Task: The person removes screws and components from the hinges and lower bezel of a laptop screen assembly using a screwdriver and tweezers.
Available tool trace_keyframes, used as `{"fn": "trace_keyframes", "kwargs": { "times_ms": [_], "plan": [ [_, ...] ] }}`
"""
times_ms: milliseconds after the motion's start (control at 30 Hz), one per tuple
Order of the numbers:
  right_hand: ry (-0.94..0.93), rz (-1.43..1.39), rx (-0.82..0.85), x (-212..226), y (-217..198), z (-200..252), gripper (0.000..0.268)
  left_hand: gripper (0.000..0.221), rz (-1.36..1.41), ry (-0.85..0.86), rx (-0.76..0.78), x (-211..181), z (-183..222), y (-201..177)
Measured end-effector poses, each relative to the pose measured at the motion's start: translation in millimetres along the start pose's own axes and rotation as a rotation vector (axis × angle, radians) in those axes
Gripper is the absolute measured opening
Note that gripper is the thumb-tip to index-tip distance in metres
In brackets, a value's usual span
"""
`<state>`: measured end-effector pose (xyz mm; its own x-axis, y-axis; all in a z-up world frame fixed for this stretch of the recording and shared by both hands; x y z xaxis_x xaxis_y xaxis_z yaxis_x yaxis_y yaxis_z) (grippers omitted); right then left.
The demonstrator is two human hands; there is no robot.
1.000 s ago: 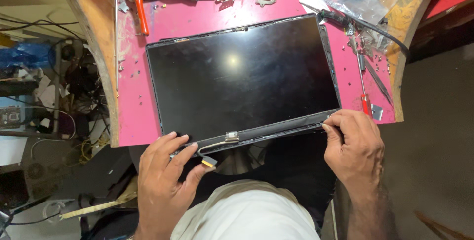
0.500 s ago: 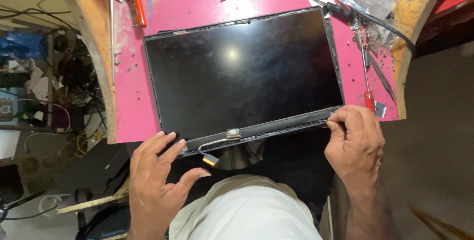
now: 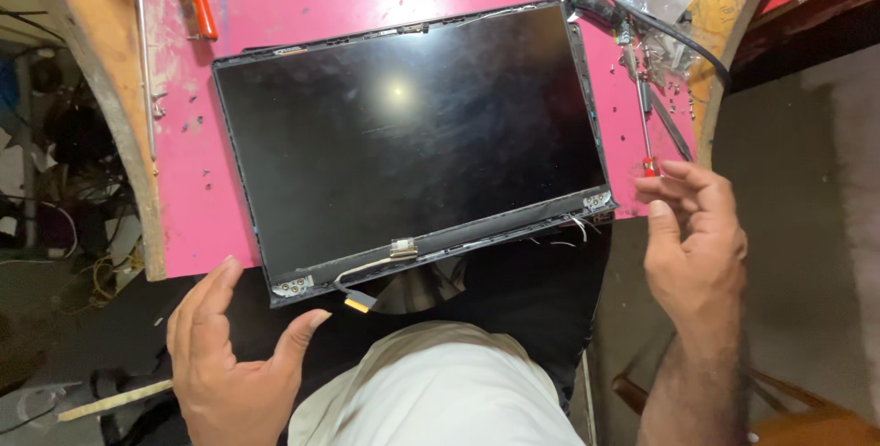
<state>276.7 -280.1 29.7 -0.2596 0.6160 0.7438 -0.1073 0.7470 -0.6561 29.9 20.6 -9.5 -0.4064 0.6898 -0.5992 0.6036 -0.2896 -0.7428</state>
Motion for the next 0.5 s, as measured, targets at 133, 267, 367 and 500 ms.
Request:
{"fn": "trace_keyframes", "kwargs": {
  "times_ms": [133, 267, 367, 500],
  "plan": [
    [0.052, 0.068, 0.068, 3, 8, -1, 0.035, 0.079, -0.015, -0.067, 0.029, 2, 3, 2],
    [0.095, 0.086, 0.093, 6, 11, -4, 0.035, 0.078, 0.0, -0.097, 0.036, 1, 5, 3],
    [0.066, 0.079, 0.09, 7, 10, -6, 0.034, 0.077, 0.003, -0.107, 0.045, 1, 6, 4],
    [0.05, 0.096, 0.096, 8, 10, -11, 0.032, 0.074, 0.021, -0.126, 0.053, 2, 7, 6]
  ]
}}
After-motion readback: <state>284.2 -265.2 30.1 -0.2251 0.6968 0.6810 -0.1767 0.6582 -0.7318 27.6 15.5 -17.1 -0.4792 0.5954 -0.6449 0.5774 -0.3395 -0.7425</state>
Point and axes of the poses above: each hand's wrist, its own z-axis away from the middle knuckle, its own y-axis out of the palm, x = y × z, the point moved 2 cm from there along -z, towards the middle knuckle
